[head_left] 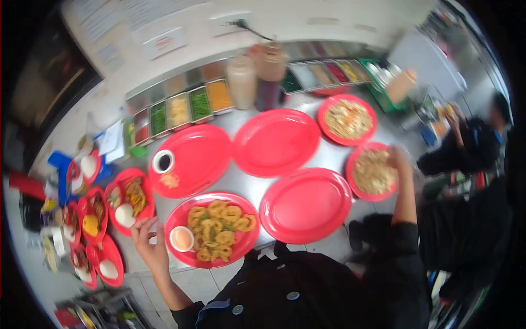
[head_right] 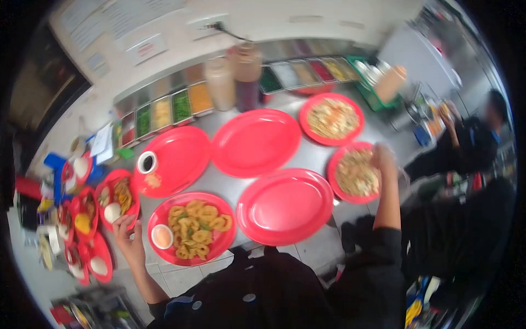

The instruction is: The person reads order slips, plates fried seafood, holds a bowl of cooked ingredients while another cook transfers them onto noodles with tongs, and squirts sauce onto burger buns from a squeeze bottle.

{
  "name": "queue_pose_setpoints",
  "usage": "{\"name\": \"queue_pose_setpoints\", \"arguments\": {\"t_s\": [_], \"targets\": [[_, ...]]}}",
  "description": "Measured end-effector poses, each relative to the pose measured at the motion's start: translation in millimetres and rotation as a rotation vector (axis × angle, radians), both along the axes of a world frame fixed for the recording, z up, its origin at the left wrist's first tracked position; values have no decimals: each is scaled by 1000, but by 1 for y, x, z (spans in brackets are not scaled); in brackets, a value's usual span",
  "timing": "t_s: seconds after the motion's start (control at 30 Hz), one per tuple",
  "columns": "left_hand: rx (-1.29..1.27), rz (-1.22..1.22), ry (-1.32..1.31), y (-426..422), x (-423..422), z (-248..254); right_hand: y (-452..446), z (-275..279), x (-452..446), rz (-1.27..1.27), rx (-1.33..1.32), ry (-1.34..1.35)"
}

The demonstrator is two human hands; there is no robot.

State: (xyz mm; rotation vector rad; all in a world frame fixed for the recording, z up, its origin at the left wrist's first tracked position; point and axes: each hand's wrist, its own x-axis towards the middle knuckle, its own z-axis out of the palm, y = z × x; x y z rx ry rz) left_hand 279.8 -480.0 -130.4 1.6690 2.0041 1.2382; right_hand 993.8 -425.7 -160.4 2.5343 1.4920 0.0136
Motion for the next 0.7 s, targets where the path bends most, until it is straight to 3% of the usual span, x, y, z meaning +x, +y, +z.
{"name": "queue_pose_setpoints", "arguments": {"t_s": [0.03,0.1,0.17,0.2,0.3,0.37,0.4,0.47,0.6,0.7], "targets": [[-12,24,-21,-3,-6,1,26,32,-55,58,7,3],[-15,87,-23,-10,-20,0,58,79,-162,517,82,-16],[-18,117,-32,-11,-31,-2,102,126,-293,485,52,147],[-23,139,-43,-14,-36,-6,132,87,-309,706,374,243],[-37,183,-61,-21,-49,-13,219,65,-427,779,114,271],[-65,193,-44,-25,-58,-16,258,34,-479,997,303,408],[-67,204,-45,-28,-62,-17,275,24,-494,1008,299,409],[-70,241,-59,-34,-71,-19,302,4,-516,1056,0,263],[-92,308,-40,-47,-88,-26,324,-33,-525,875,82,376],[-118,343,-44,-50,-92,-29,319,-19,-532,839,51,349]]}}
